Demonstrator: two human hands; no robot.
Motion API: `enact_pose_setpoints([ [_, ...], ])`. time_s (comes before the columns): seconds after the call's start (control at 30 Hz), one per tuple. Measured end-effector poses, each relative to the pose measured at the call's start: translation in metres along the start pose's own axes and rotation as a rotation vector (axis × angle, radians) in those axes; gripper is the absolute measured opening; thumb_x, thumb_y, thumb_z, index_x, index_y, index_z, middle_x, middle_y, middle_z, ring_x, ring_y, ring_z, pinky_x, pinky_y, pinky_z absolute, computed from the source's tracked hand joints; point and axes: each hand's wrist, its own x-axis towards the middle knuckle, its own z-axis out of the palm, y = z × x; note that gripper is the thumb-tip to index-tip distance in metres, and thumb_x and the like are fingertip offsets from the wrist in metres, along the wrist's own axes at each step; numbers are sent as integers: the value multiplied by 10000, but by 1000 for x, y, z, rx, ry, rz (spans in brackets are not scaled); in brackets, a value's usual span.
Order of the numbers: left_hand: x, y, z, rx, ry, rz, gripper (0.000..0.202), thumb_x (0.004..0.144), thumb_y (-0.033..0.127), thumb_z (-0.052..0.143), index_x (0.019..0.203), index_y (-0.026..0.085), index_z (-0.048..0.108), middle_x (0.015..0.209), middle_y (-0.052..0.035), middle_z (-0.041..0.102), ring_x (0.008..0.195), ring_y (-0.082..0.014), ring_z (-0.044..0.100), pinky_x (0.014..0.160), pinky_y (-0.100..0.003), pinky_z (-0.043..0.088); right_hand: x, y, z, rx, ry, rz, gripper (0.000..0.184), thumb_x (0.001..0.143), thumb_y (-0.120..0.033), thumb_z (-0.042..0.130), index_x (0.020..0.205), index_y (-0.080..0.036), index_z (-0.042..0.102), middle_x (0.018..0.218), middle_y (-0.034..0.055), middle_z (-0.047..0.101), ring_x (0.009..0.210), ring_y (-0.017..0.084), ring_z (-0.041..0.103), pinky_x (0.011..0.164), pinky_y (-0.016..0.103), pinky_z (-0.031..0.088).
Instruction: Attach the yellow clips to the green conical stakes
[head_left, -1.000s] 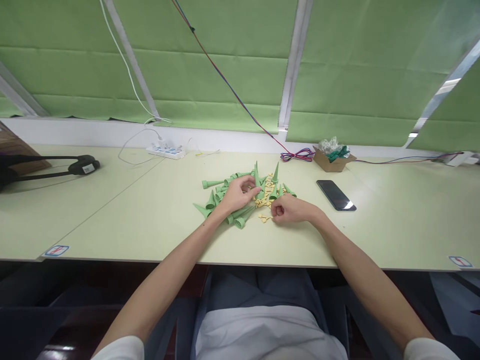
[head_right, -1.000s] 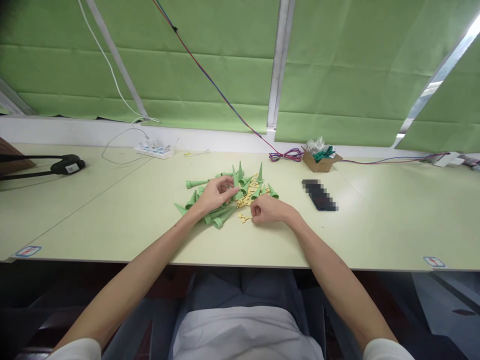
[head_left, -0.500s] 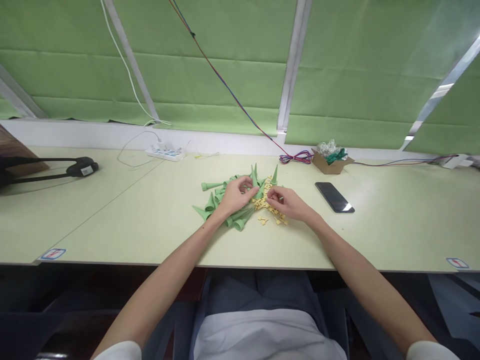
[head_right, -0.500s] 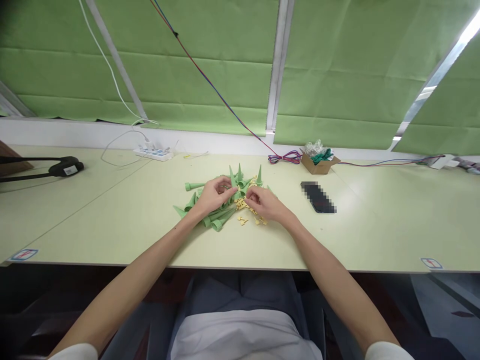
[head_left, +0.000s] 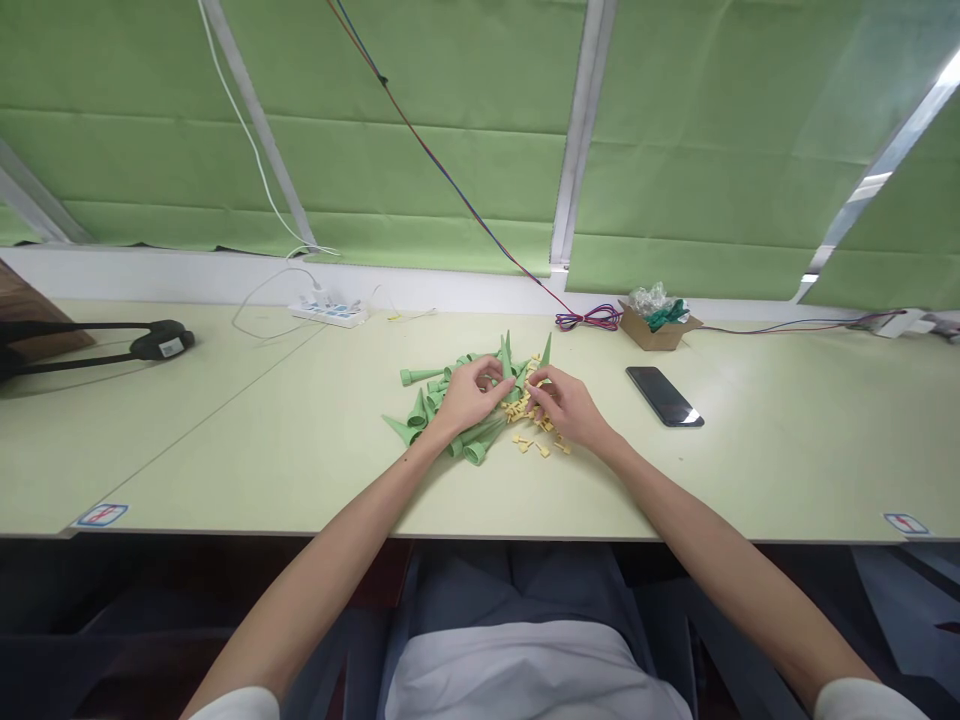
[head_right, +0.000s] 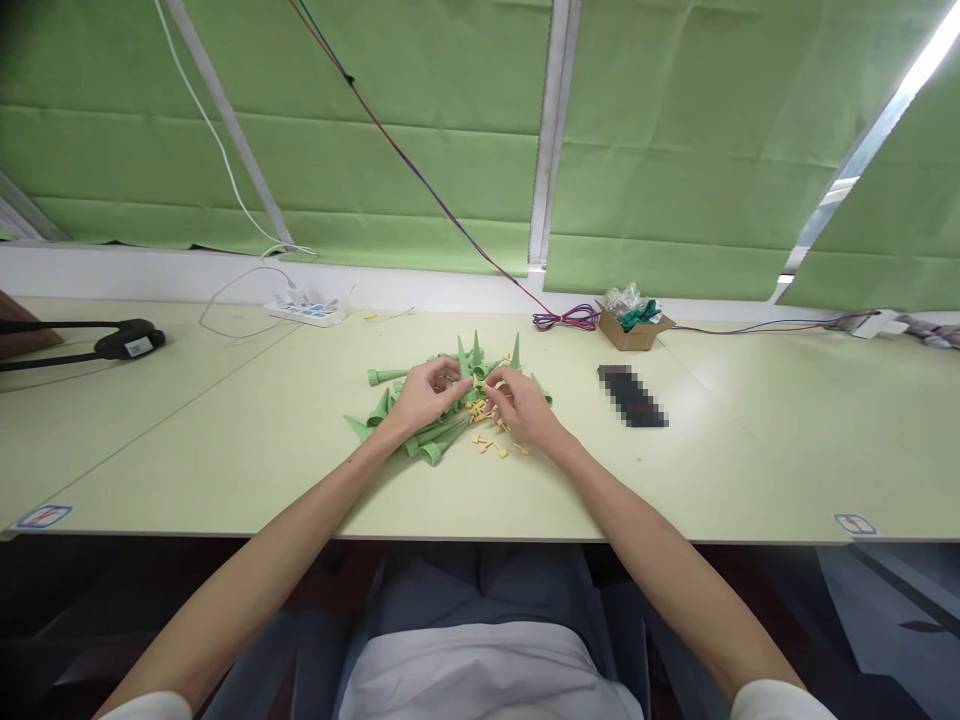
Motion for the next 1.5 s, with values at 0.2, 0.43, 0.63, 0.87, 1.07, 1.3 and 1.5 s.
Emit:
enact_pose_setpoints([
  [0.2, 1, -3, 0, 12, 3, 20, 291, 784, 447, 670, 823, 172, 583, 803, -26, 643, 544, -98, 516, 524, -242, 439, 1, 2, 0, -20, 94, -129, 256, 945, -442, 540, 1011, -206, 613, 981, 85, 641, 734, 174, 640, 724, 334, 556],
  [0.43, 1, -3, 0, 18, -10, 18, 295, 790, 447, 660, 838, 164, 591, 815, -28, 644, 569, -101, 530, 541, -235, 455, 4, 12, 4, -85, 167, -226, 251, 945, -410, 554, 1016, -209, 687, 879, 75, 663, 701, 176, 620, 671, 323, 544],
  [0.63, 0, 0, 0, -3, -29, 25, 280, 804, 434, 651, 839, 162, 593, 828, -35, 650, 598, -111, 548, 559, -240, 470, 4, 11, 4, -101, 169, -210, 227, 943, -391, 562, 963, -190, 665, 831, 66, 681, 668, 167, 604, 629, 295, 513],
  [0.87, 0, -1, 0, -7, -44, 28, 285, 807, 434, 649, 850, 160, 586, 830, -32, 648, 596, -109, 538, 564, -244, 464, 3, 7, 3, -153, 174, -219, 214, 940, -364, 564, 907, -187, 682, 813, 59, 686, 687, 166, 598, 654, 290, 501],
  [1.07, -1, -2, 1, 27, -69, 53, 265, 821, 418, 642, 856, 162, 582, 808, -22, 636, 581, -102, 508, 554, -241, 444, 3, 7, 4, -152, 166, -211, 204, 931, -351, 572, 904, -184, 685, 816, 63, 697, 700, 172, 613, 655, 291, 497],
  [1.3, -4, 1, 2, 76, -89, 92, 258, 853, 424, 614, 889, 171, 575, 809, -15, 629, 554, -96, 504, 524, -235, 418, 2, 7, 6, -180, 152, -172, 188, 930, -324, 549, 878, -177, 655, 754, 44, 663, 644, 157, 567, 626, 283, 447],
  [1.5, -5, 0, 4, 73, -85, 135, 239, 874, 410, 599, 891, 173, 574, 808, -13, 617, 559, -92, 508, 525, -227, 420, 1, 5, 6, -177, 157, -111, 197, 930, -317, 517, 837, -179, 621, 640, 0, 579, 561, 133, 491, 578, 266, 386],
])
